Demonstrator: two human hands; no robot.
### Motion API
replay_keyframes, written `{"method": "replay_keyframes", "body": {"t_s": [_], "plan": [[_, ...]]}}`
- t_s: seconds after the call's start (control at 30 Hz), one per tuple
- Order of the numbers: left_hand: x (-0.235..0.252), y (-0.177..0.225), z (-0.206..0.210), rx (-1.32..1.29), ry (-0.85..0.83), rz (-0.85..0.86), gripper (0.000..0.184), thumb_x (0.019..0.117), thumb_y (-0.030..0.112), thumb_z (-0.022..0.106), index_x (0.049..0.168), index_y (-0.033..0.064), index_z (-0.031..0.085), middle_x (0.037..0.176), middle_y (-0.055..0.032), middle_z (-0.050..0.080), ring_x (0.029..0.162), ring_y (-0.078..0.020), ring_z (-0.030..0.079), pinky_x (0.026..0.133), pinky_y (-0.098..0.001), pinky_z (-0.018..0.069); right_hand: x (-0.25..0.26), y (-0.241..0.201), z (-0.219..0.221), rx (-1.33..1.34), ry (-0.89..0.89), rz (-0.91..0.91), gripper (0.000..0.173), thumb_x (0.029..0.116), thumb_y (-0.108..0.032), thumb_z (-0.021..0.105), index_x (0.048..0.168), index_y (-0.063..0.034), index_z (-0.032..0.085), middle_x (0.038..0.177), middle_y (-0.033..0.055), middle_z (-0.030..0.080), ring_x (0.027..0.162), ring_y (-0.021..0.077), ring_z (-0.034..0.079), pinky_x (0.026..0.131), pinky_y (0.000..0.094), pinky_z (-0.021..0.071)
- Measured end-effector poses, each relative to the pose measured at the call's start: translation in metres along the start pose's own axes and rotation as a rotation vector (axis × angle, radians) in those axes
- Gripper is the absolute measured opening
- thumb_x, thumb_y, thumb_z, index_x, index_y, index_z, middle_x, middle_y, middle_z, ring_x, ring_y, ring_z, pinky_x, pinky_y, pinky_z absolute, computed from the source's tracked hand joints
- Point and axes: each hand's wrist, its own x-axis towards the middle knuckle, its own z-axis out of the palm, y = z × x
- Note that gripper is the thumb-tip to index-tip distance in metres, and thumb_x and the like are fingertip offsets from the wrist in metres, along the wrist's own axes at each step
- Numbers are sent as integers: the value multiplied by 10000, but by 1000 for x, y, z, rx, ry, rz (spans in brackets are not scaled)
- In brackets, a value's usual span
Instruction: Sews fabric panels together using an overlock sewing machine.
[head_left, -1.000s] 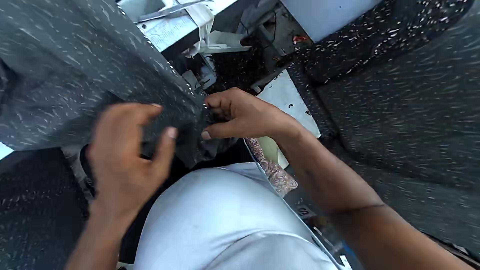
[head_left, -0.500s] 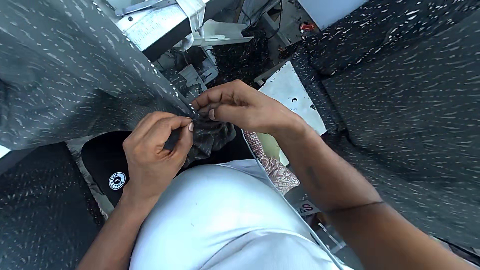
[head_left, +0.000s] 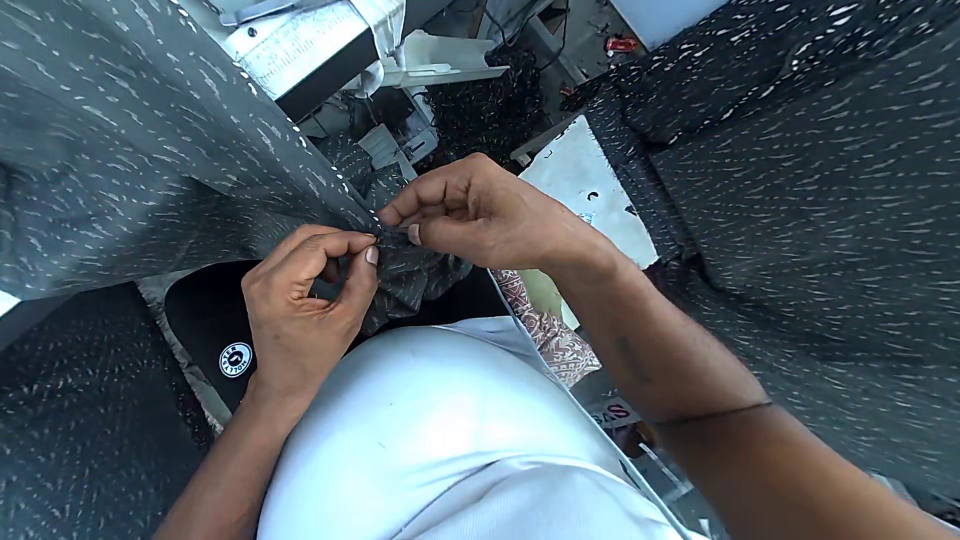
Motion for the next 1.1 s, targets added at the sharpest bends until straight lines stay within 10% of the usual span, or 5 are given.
{"method": "replay_keyframes", "body": {"t_s": [0.3,0.7,0.87,1.0,1.1], "plan": [[-8,2,-1,-74,37,-49,95,927,96,693,989,37,733,949,18,690,758,-31,618,644,-169,528,3,0,2,42,-6,12,220,971,24,559,1122,26,719,921,50,743,785,20,676,699,173,564],[-7,3,2,92,55,73,99,912,120,714,968,60,768,950,-20,714,876,-85,664,751,-232,566,9,0,6,48,6,-26,170,991,-171,674,988,-16,743,706,-15,668,568,7,559,500,163,462],[9,-16,-52,92,-22,-13,194,989,225,654,1108,129,775,1149,26,706,904,-34,681,752,-216,608,21,4,18,95,58,111,111,926,-162,746,948,-55,725,646,10,613,531,69,530,480,215,449],[49,-63,-142,606,91,-289,651,980,367,644,1530,88,437,1545,-204,438,971,-360,676,745,-567,573,46,22,19,24,-4,263,116,946,-188,716,904,-84,750,699,-18,650,616,43,575,589,227,494],[63,-97,-171,693,62,-325,449,994,328,666,1270,-20,605,1217,-267,607,984,-473,656,799,-713,518,58,28,23,-40,-148,195,247,971,-259,665,800,-85,701,651,-46,575,581,26,510,545,236,427]]}}
